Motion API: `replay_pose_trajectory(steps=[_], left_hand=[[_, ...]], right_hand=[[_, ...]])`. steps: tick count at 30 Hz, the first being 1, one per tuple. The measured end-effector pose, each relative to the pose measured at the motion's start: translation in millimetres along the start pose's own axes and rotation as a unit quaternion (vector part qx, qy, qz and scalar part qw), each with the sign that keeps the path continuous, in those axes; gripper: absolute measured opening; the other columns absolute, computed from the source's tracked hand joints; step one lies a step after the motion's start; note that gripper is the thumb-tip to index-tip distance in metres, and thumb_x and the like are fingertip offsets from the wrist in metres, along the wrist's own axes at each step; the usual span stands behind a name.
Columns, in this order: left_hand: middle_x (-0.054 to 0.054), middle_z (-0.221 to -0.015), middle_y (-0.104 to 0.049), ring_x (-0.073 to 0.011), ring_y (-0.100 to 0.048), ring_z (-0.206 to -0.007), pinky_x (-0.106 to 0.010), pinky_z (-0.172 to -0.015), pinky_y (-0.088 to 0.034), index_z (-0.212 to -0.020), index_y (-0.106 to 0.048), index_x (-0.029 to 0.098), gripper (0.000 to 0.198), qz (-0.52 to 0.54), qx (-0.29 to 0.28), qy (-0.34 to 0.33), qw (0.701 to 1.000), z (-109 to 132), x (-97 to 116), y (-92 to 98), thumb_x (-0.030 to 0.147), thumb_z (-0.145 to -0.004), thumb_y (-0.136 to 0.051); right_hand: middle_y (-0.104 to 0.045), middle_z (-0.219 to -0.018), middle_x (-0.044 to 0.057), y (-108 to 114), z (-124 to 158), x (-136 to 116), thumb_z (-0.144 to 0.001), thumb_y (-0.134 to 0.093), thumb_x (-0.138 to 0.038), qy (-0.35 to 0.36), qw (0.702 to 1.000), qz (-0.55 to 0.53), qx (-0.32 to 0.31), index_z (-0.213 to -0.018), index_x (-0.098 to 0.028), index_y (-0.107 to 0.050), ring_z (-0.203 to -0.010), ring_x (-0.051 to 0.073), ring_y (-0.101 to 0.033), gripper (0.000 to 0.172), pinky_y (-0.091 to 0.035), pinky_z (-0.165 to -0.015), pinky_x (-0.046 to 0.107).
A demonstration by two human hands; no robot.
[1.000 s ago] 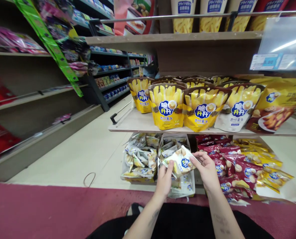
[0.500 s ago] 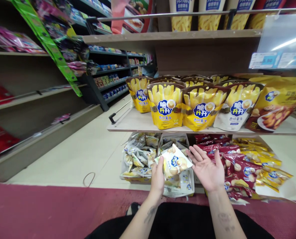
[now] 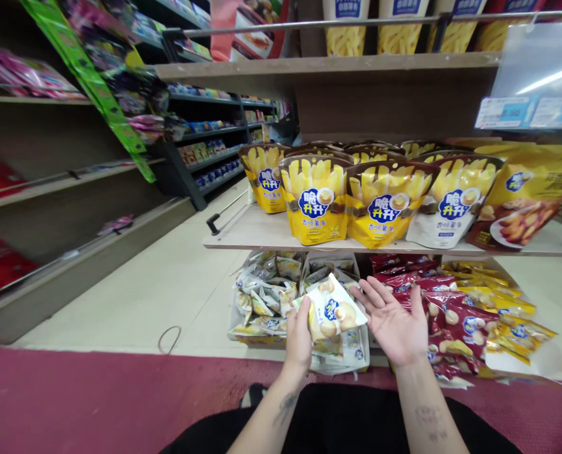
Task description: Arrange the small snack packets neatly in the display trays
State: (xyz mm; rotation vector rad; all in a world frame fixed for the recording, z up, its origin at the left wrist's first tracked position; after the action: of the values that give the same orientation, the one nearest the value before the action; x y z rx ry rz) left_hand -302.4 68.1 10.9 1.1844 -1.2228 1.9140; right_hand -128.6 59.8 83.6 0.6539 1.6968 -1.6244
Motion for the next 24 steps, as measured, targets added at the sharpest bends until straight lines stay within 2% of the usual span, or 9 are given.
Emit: replay_pose_trajectory(steps=[2, 4, 8, 11, 13, 16, 18, 20, 24], left_hand=[[-0.004, -0.080, -0.070, -0.0200, -0.065, -0.081, -0.030, -0.077, -0.049, -0.086, -0.069, 0.013, 0.047, -0.029, 0.008, -0.019, 0.999, 3.8, 4.5, 0.0, 0.059, -0.073, -0.067], [-0.002, -0.073, -0.067, -0.0178, -0.061, -0.073, -0.027, -0.069, -0.047, -0.075, -0.066, 0.015, 0.045, -0.083, -0.015, -0.055, 0.995, 9.6, 10.2, -0.8, 0.059, -0.073, -0.067], [0.000, -0.056, -0.055, -0.0144, -0.049, -0.058, -0.025, -0.056, -0.038, -0.058, -0.055, 0.018, 0.050, -0.199, -0.110, -0.145, 0.963, 20.7, 16.3, -4.5, 0.062, -0.082, -0.056], [-0.001, -0.055, -0.054, -0.0144, -0.046, -0.056, -0.026, -0.056, -0.036, -0.059, -0.053, 0.019, 0.054, -0.223, -0.106, -0.164, 0.955, 22.3, 14.2, -4.8, 0.061, -0.090, -0.041], [-0.001, -0.054, -0.053, -0.0145, -0.044, -0.054, -0.026, -0.055, -0.033, -0.057, -0.051, 0.020, 0.053, -0.238, -0.095, -0.177, 0.950, 21.5, 12.6, -4.2, 0.059, -0.091, -0.040], [-0.001, -0.052, -0.051, -0.0145, -0.042, -0.052, -0.027, -0.055, -0.031, -0.054, -0.049, 0.021, 0.050, -0.253, -0.081, -0.210, 0.941, 21.3, 12.3, -4.1, 0.056, -0.090, -0.046], [0.000, -0.052, -0.050, -0.0146, -0.042, -0.052, -0.028, -0.055, -0.031, -0.054, -0.049, 0.021, 0.050, -0.251, -0.073, -0.209, 0.942, 21.4, 12.4, -5.3, 0.056, -0.089, -0.047], [0.000, -0.053, -0.050, -0.0148, -0.043, -0.053, -0.027, -0.056, -0.032, -0.056, -0.049, 0.020, 0.051, -0.244, -0.065, -0.191, 0.949, 20.4, 11.3, -6.8, 0.059, -0.089, -0.045], [-0.001, -0.058, -0.055, -0.0155, -0.048, -0.058, -0.026, -0.057, -0.037, -0.059, -0.053, 0.019, 0.056, -0.213, -0.065, -0.135, 0.966, 10.9, 3.3, -5.8, 0.068, -0.085, -0.045]], right_hand=[[-0.065, -0.124, 0.015, -0.4, -1.2, 1.8, -0.078, -0.026, -0.085, 0.000, 1.000, -0.012, -0.007, -0.106, -0.020, -0.074, -0.121, 0.033, -0.057, 0.086, -0.043, -0.101, 0.051], [-0.067, -0.122, 0.016, -1.2, -3.4, 7.7, -0.077, -0.032, -0.086, -0.009, 1.000, 0.010, 0.001, -0.106, -0.019, -0.075, -0.118, 0.033, -0.059, 0.084, -0.045, -0.099, 0.050], [-0.074, -0.105, 0.011, -2.4, -8.4, 27.0, -0.069, -0.073, -0.062, 0.005, 0.989, 0.132, 0.068, -0.101, -0.021, -0.076, -0.101, 0.030, -0.068, 0.052, -0.050, -0.093, 0.044], [-0.077, -0.094, 0.007, -0.7, -9.5, 35.7, -0.067, -0.079, -0.051, 0.057, 0.970, 0.205, 0.118, -0.096, -0.021, -0.078, -0.092, 0.029, -0.070, 0.042, -0.052, -0.089, 0.044], [-0.077, -0.094, 0.007, 1.9, -7.8, 36.2, -0.070, -0.077, -0.050, 0.103, 0.943, 0.280, 0.148, -0.094, -0.022, -0.078, -0.091, 0.029, -0.070, 0.037, -0.053, -0.088, 0.045], [-0.077, -0.093, 0.006, 4.8, -3.6, 35.0, -0.076, -0.073, -0.046, 0.187, 0.879, 0.402, 0.178, -0.092, -0.025, -0.078, -0.087, 0.028, -0.070, 0.027, -0.052, -0.088, 0.044], [-0.076, -0.089, 0.006, 5.8, -2.5, 36.9, -0.079, -0.070, -0.045, 0.225, 0.853, 0.428, 0.196, -0.090, -0.025, -0.077, -0.082, 0.027, -0.070, 0.024, -0.053, -0.086, 0.043], [-0.076, -0.087, 0.007, 7.0, -4.7, 41.6, -0.081, -0.067, -0.047, 0.235, 0.862, 0.393, 0.216, -0.089, -0.023, -0.075, -0.081, 0.026, -0.069, 0.027, -0.054, -0.083, 0.041], [-0.075, -0.083, 0.008, 12.5, -15.5, 49.7, -0.073, -0.073, -0.052, 0.163, 0.930, 0.244, 0.221, -0.084, -0.018, -0.072, -0.080, 0.025, -0.070, 0.036, -0.056, -0.076, 0.037]])
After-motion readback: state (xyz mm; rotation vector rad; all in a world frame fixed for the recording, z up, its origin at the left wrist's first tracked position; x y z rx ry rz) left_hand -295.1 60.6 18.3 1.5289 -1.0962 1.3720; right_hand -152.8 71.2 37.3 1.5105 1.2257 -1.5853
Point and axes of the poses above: each hand's wrist, its own z-axis away from the middle knuckle, its own y-axis out of the back of the hand, x = y × z, the point moved 1 cm from there along -z, towards the middle knuckle
